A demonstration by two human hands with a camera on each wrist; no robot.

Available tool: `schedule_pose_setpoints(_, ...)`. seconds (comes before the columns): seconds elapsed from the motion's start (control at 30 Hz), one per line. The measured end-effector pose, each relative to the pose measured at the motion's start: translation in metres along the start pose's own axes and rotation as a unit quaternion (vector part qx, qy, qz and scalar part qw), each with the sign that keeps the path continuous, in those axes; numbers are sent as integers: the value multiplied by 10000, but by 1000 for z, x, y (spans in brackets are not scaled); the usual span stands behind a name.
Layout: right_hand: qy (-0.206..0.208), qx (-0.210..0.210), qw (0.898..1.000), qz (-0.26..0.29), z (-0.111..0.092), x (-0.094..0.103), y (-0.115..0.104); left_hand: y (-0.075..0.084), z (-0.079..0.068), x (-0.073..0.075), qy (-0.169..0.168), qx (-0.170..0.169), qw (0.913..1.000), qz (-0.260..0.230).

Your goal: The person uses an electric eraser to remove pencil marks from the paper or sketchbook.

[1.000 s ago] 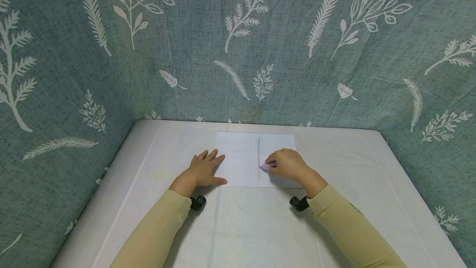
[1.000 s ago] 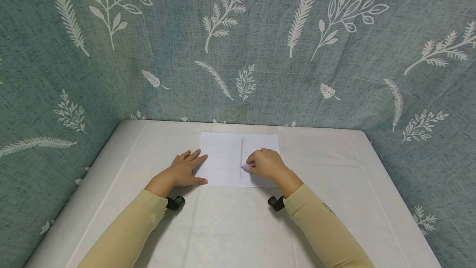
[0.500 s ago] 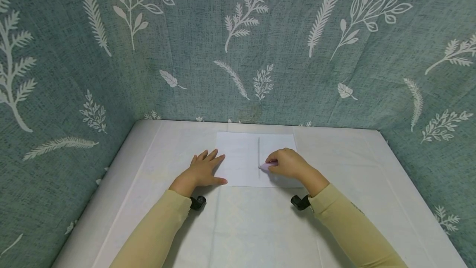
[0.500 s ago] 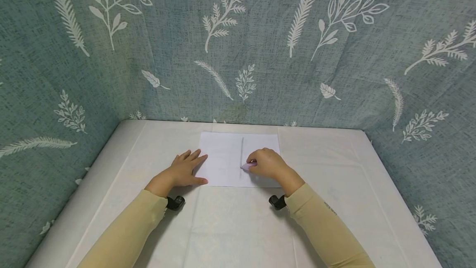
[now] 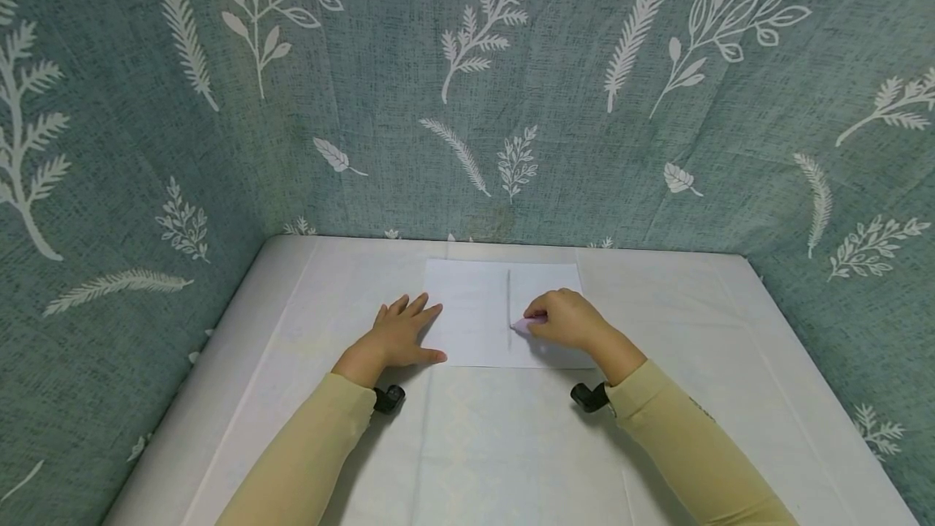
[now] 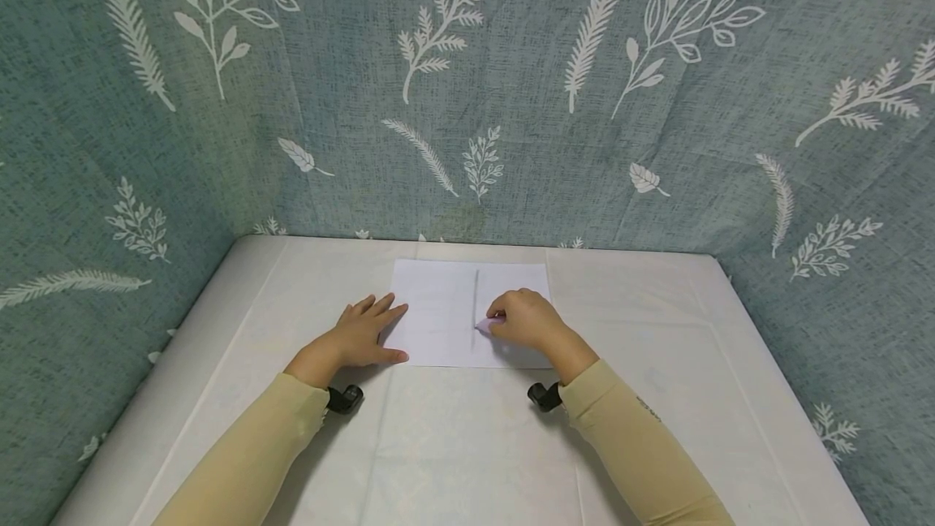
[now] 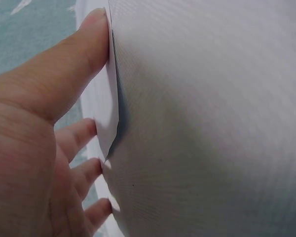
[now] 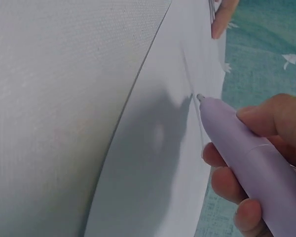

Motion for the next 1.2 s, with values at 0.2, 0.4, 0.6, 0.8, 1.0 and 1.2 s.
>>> schedule_pose_setpoints(0.2, -12, -32, 10000, -31, 1, -2, 1, 0, 0, 0, -6, 21, 10000, 25)
schedule_pose_setpoints(0.4, -15, 95, 9999, -40, 2, -4, -1, 1, -1, 0, -12, 41, 10000, 18)
schedule_pose_setpoints(0.6, -43, 105, 9999, -126, 3, -5, -2, 2, -1, 1, 6, 13, 10000, 10)
schedule_pose_setpoints(0.8, 64, -121, 9997, -189, 2, -4, -1, 1, -1, 0, -21, 35, 10000, 34)
schedule_pose_setpoints(1.0, -82, -102, 9999, -4, 2, -5, -3, -2, 2, -3, -37, 76, 9999, 120)
schedule_pose_setpoints(1.2, 10, -141, 9999, -98, 1, -4, -4, -2, 2, -3, -43, 89, 9999, 110)
Point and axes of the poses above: each hand's wrist, its own z-axis towards the middle knuckle, its own x-axis out of the back of the hand, y = z × x, the point moved 3 cm from there along z, towards the middle knuckle, and after that the axes turned 1 degree about x, right-handed, at the moved point
